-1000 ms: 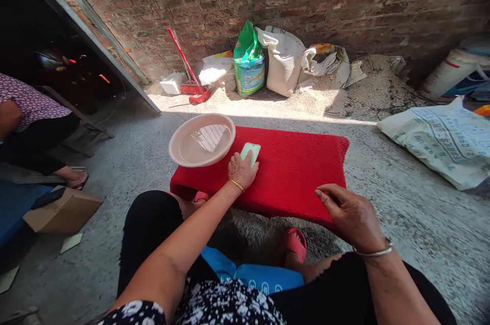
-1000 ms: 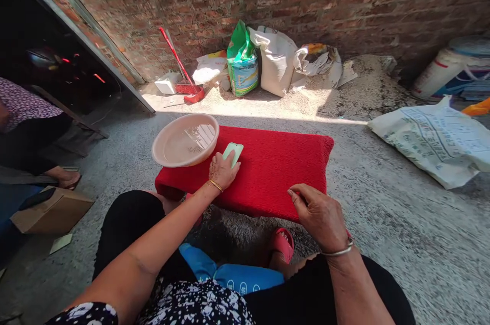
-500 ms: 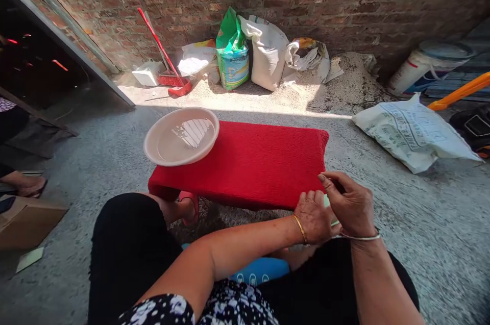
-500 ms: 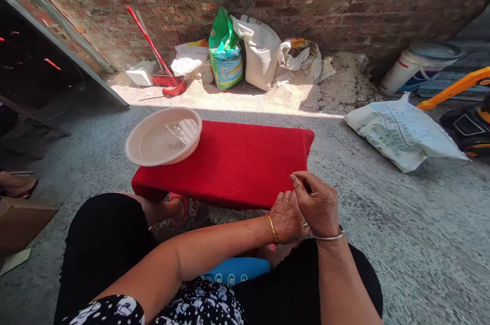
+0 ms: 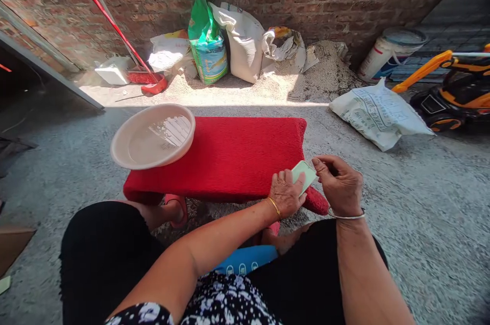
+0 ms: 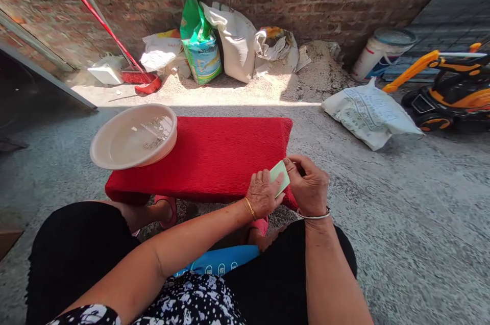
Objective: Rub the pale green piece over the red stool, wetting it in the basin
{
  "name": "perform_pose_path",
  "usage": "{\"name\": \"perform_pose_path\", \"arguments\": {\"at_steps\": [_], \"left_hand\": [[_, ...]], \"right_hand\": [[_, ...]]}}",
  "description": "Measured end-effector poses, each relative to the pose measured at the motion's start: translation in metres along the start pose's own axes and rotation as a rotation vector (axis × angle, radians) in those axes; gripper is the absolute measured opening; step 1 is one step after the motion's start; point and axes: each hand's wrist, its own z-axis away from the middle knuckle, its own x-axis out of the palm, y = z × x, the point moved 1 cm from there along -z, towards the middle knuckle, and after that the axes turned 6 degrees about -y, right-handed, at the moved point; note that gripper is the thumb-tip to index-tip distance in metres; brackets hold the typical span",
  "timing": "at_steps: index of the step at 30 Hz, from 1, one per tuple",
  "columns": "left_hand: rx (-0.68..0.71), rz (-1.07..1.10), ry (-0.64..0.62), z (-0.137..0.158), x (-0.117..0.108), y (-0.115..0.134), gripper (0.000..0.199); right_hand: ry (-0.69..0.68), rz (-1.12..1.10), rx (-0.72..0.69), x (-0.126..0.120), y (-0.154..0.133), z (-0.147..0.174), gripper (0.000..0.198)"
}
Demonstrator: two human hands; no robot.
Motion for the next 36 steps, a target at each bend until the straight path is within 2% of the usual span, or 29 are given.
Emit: {"name": "perform_pose_path", "arguments": {"at_steps": [3,5,6,8,12,14,16,17,18,20,24,26,28,29,32,36], "left_hand": [[0.256,0.024,-0.029,0.022,0.007,0.031,0.056],[0.325,0.026,-0.032,0.033,0.003,0.031,0.056],[0.307,0.017,-0.025,0.035,-0.001,0.024,0.056],[0.155,-0.015,0.002,0.032,-0.014,-0.002,0.056],[-0.340,-0.086,0.064,0.014,-0.043,-0.082,0.053],[-0.545,-0.101,0.095,0.005,-0.051,-0.115,0.052],[-0.644,-0.094,0.104,-0.002,-0.051,-0.130,0.052],[-0.652,-0.084,0.098,-0.006,-0.049,-0.129,0.052],[-0.633,-0.073,0.088,-0.010,-0.044,-0.122,0.053],[-0.540,-0.051,0.067,-0.019,-0.031,-0.092,0.057],[-0.191,0.042,0.034,-0.039,-0.001,-0.002,0.061],[-0.028,0.099,0.012,-0.045,0.006,0.033,0.057],[0.066,0.137,-0.012,-0.045,0.006,0.048,0.057],[0.086,0.136,-0.015,-0.041,0.003,0.047,0.057],[0.048,0.047,0.003,-0.017,-0.013,0.010,0.056],[-0.174,-0.125,0.013,0.030,-0.028,-0.070,0.054]], "right_hand": [[-0.002,0.003,-0.010,0.001,0.000,0.001,0.031],[-0.007,-0.002,-0.013,0.000,0.000,0.002,0.032],[-0.005,-0.002,-0.014,-0.001,0.001,0.002,0.032],[0.000,0.002,-0.017,-0.003,0.002,0.003,0.032],[-0.006,-0.002,-0.019,-0.006,0.002,0.005,0.030],[-0.007,0.000,-0.026,-0.008,0.001,0.005,0.028],[-0.005,0.004,-0.036,-0.008,0.000,0.005,0.027],[-0.005,0.005,-0.039,-0.008,-0.001,0.005,0.027],[-0.006,0.006,-0.040,-0.008,-0.001,0.005,0.027],[-0.010,0.008,-0.037,-0.008,0.000,0.004,0.028],[-0.011,0.027,-0.032,-0.005,0.003,0.001,0.029],[-0.005,0.044,-0.034,-0.003,0.003,0.000,0.028],[0.000,0.058,-0.043,-0.001,0.002,0.000,0.027],[0.002,0.062,-0.050,-0.002,0.002,0.000,0.026],[0.013,0.060,-0.051,-0.005,0.003,0.003,0.026],[0.038,0.016,-0.025,-0.012,0.004,0.006,0.024]]}}
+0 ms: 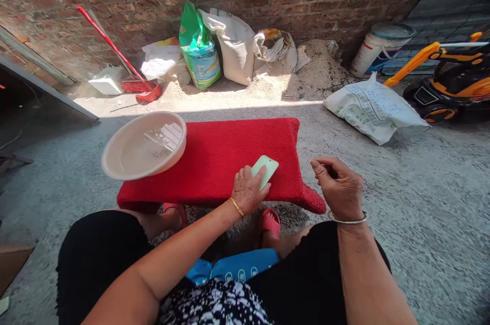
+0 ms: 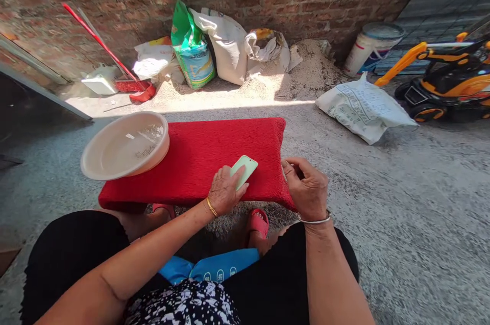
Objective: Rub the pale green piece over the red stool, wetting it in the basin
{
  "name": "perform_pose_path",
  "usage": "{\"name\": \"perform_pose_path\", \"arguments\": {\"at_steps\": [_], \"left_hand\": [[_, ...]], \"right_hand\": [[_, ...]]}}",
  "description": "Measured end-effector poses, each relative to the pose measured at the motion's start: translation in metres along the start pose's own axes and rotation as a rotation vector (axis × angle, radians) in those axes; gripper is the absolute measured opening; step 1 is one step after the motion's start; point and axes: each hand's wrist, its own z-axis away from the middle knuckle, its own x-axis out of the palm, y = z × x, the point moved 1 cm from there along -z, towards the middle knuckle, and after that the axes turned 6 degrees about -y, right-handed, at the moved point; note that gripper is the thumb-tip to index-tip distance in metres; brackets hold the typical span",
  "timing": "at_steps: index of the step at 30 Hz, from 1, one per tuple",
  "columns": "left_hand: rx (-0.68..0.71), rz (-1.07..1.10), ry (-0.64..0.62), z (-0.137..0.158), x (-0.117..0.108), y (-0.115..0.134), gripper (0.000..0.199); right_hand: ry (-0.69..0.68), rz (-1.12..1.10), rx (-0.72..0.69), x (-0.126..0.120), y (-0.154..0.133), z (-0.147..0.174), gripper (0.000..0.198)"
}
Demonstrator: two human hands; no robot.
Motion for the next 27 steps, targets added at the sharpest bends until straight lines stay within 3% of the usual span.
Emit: {"name": "perform_pose_path", "arguments": {"at_steps": [3,5,9,13,15,17,19,21,25,27], "left_hand": [[-0.075,-0.086,-0.018,0.019,0.006,-0.033,0.057],[-0.074,-0.116,-0.011,0.023,0.011,-0.027,0.059],[-0.011,-0.078,-0.002,0.007,0.021,0.030,0.063],[0.192,0.038,-0.005,-0.016,0.023,0.099,0.064],[0.295,0.091,-0.024,-0.021,0.023,0.121,0.057],[0.355,0.122,-0.021,-0.019,0.020,0.126,0.053],[0.367,0.114,0.024,-0.011,0.018,0.111,0.054],[0.338,0.073,0.077,0.000,0.015,0.080,0.056],[0.134,-0.026,0.087,0.025,0.013,0.002,0.053],[0.080,-0.070,0.085,0.033,0.015,-0.020,0.052]], "right_hand": [[0.007,-0.018,-0.011,-0.002,-0.002,-0.001,0.023],[0.002,-0.021,-0.023,-0.002,-0.004,-0.002,0.023],[-0.017,-0.021,-0.018,0.001,-0.004,-0.006,0.024],[-0.014,-0.017,-0.006,0.003,0.001,-0.007,0.026],[-0.016,-0.006,0.001,0.005,0.003,-0.008,0.028],[-0.024,0.007,-0.003,0.007,0.004,-0.007,0.028],[-0.033,0.014,-0.017,0.007,0.003,-0.006,0.027],[-0.039,0.014,-0.024,0.007,0.002,-0.004,0.025],[-0.047,0.003,-0.024,0.004,0.000,-0.002,0.024],[-0.052,-0.002,-0.029,0.002,-0.001,-0.002,0.024]]}}
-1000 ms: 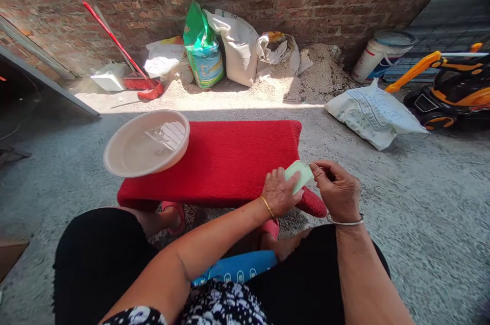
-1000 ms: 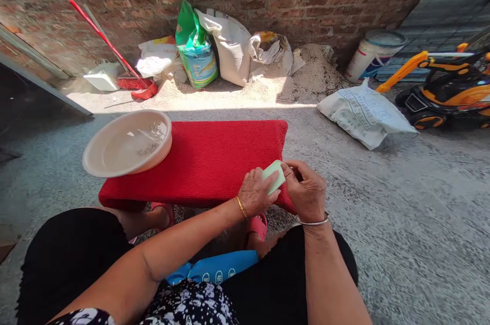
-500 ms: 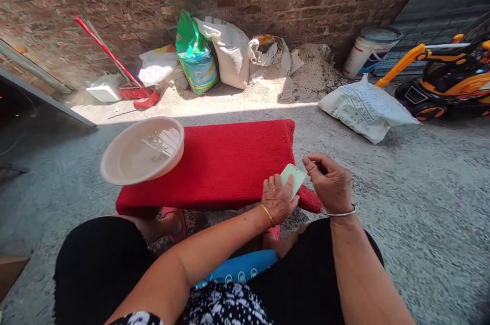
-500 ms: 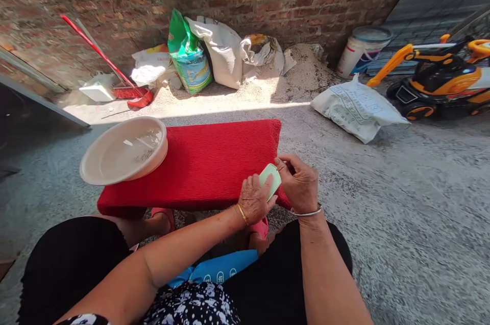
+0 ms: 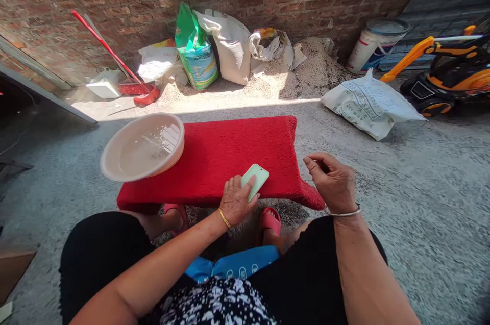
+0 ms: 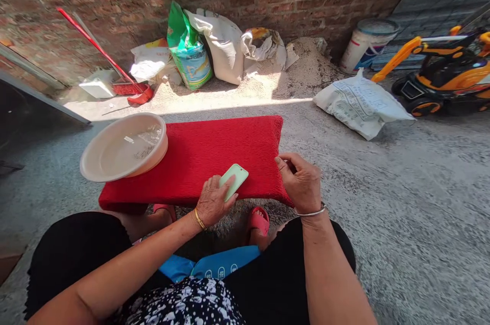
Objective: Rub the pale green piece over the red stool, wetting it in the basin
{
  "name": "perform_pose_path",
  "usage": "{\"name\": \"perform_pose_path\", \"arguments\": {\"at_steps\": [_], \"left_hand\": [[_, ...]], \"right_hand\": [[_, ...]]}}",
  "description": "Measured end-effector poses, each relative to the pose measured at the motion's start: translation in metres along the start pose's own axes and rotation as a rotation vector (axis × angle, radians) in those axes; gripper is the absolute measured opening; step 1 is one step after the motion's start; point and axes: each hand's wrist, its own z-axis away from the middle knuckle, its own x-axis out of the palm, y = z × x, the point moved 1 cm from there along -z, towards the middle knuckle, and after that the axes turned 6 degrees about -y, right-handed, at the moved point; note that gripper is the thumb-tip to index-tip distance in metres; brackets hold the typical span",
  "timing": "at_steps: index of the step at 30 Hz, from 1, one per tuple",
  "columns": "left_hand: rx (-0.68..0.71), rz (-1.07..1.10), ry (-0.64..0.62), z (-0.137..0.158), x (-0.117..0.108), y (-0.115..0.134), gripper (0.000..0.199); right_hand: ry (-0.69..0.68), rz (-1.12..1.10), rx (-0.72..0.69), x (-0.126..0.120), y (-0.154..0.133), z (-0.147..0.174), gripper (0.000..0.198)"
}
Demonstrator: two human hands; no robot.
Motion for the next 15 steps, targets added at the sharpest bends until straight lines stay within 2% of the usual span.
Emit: {"name": "perform_pose_path", "arguments": {"at_steps": [2,5,8,10,12,15], "left_hand": [[-0.010,-0.022,0.002,0.002,0.005,0.001,0.053],[0.036,0.001,0.014,-0.006,0.014,0.039,0.059],[0.219,0.078,0.007,-0.019,0.016,0.091,0.062],[0.375,0.132,-0.018,-0.023,0.012,0.115,0.060],[0.457,0.181,-0.075,-0.022,0.005,0.122,0.057],[0.373,0.336,-0.258,-0.018,-0.009,0.099,0.052]], "right_hand": [[-0.006,-0.003,0.001,0.000,-0.001,-0.001,0.024],[-0.020,-0.002,0.008,0.002,0.000,-0.003,0.023],[-0.017,0.011,0.013,0.006,0.001,-0.004,0.023],[-0.016,0.018,0.018,0.008,0.003,-0.005,0.023],[-0.025,0.021,0.029,0.009,0.005,-0.005,0.024],[-0.065,0.021,0.063,0.010,0.006,-0.006,0.027]]}}
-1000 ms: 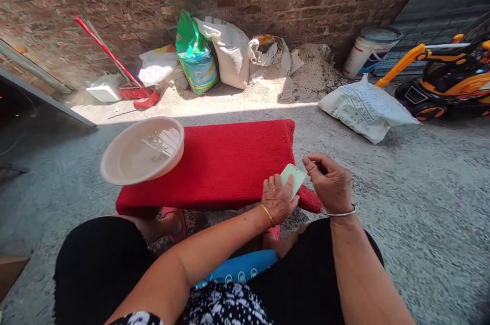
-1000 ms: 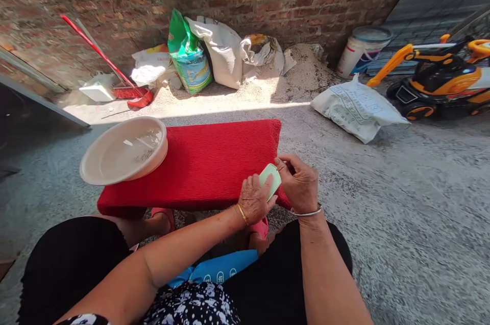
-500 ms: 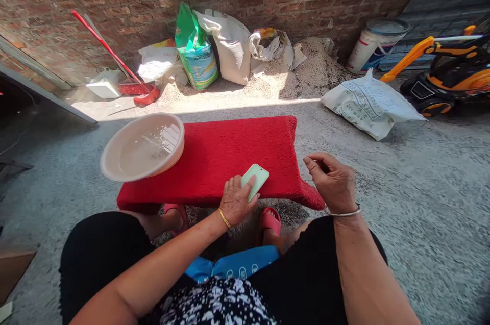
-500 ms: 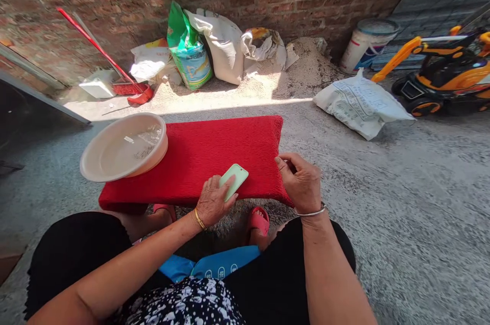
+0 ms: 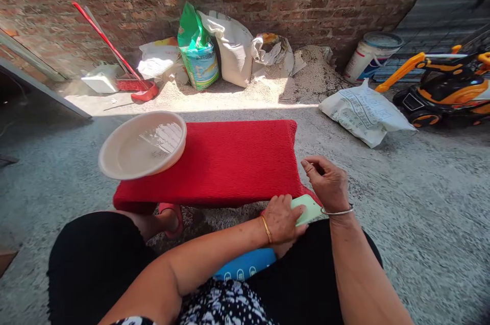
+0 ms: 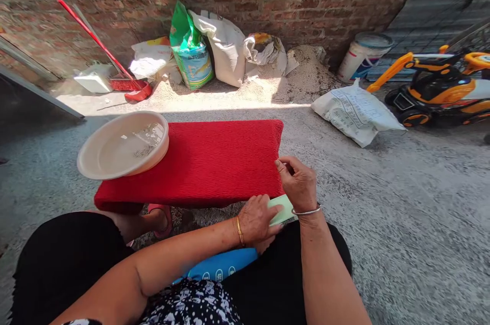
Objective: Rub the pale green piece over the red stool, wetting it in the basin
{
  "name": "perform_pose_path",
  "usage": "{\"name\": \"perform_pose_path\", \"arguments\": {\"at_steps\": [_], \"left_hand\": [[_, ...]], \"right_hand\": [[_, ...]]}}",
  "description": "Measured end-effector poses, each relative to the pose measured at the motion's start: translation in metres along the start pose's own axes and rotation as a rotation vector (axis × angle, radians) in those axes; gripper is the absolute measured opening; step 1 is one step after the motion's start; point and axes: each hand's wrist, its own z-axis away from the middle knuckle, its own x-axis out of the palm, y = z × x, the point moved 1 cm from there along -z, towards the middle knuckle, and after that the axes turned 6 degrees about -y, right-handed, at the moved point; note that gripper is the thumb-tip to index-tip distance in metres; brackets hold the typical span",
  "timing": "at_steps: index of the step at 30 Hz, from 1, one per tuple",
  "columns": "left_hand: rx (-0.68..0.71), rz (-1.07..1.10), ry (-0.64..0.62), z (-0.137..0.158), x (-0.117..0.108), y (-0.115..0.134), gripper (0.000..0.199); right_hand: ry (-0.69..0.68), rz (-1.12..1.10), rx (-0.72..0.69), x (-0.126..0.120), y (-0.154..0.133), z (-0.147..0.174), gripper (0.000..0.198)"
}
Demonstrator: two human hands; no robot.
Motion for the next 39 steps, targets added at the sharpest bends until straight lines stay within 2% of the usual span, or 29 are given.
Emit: {"name": "perform_pose_path", "arguments": {"at_steps": [2,4,6,9,11,13,18,23,27,30,32,34,35,37,39], "left_hand": [[-0.072,0.279,-0.111,0.014,-0.016,-0.022,0.047],[-0.084,0.648,-0.219,0.027,-0.033,-0.047,0.044],[-0.105,0.969,-0.298,0.039,-0.048,-0.069,0.045],[-0.154,1.251,-0.352,0.059,-0.067,-0.094,0.045],[-0.177,1.333,-0.366,0.071,-0.077,-0.105,0.045],[-0.205,1.350,-0.381,0.083,-0.085,-0.115,0.048],[-0.313,1.365,-0.441,0.107,-0.092,-0.140,0.054],[-0.325,1.345,-0.433,0.122,-0.094,-0.160,0.056],[-0.287,1.329,-0.402,0.120,-0.099,-0.168,0.055],[-0.227,1.296,-0.349,0.113,-0.105,-0.172,0.053],[-0.176,1.290,-0.275,0.110,-0.107,-0.176,0.054],[-0.163,1.240,-0.135,0.111,-0.107,-0.185,0.054],[-0.183,1.162,-0.051,0.114,-0.106,-0.191,0.052],[-0.278,0.870,0.086,0.121,-0.100,-0.206,0.046],[-0.382,0.483,0.130,0.131,-0.092,-0.219,0.039]], "right_hand": [[-0.081,-0.020,0.033,0.002,0.000,-0.002,0.029],[-0.234,-0.084,0.038,0.009,-0.004,-0.004,0.033],[-0.445,-0.189,0.005,0.019,-0.011,-0.003,0.037],[-0.793,-0.355,-0.030,0.036,-0.031,0.004,0.043],[-0.981,-0.439,-0.037,0.047,-0.046,0.011,0.047],[-1.090,-0.511,-0.031,0.057,-0.059,0.017,0.049],[-1.171,-0.708,0.100,0.091,-0.075,0.029,0.046],[-1.292,-0.927,0.260,0.120,-0.089,0.043,0.051],[-1.304,-1.011,0.292,0.126,-0.101,0.045,0.052],[-1.278,-1.096,0.461,0.129,-0.100,0.044,0.051],[-1.191,-1.120,0.585,0.132,-0.094,0.041,0.048],[-1.031,-1.065,0.685,0.134,-0.086,0.034,0.043],[-0.940,-1.015,0.722,0.135,-0.081,0.029,0.040],[-0.761,-0.909,0.754,0.137,-0.073,0.016,0.033],[-0.627,-0.841,0.731,0.144,-0.068,-0.004,0.028]]}}
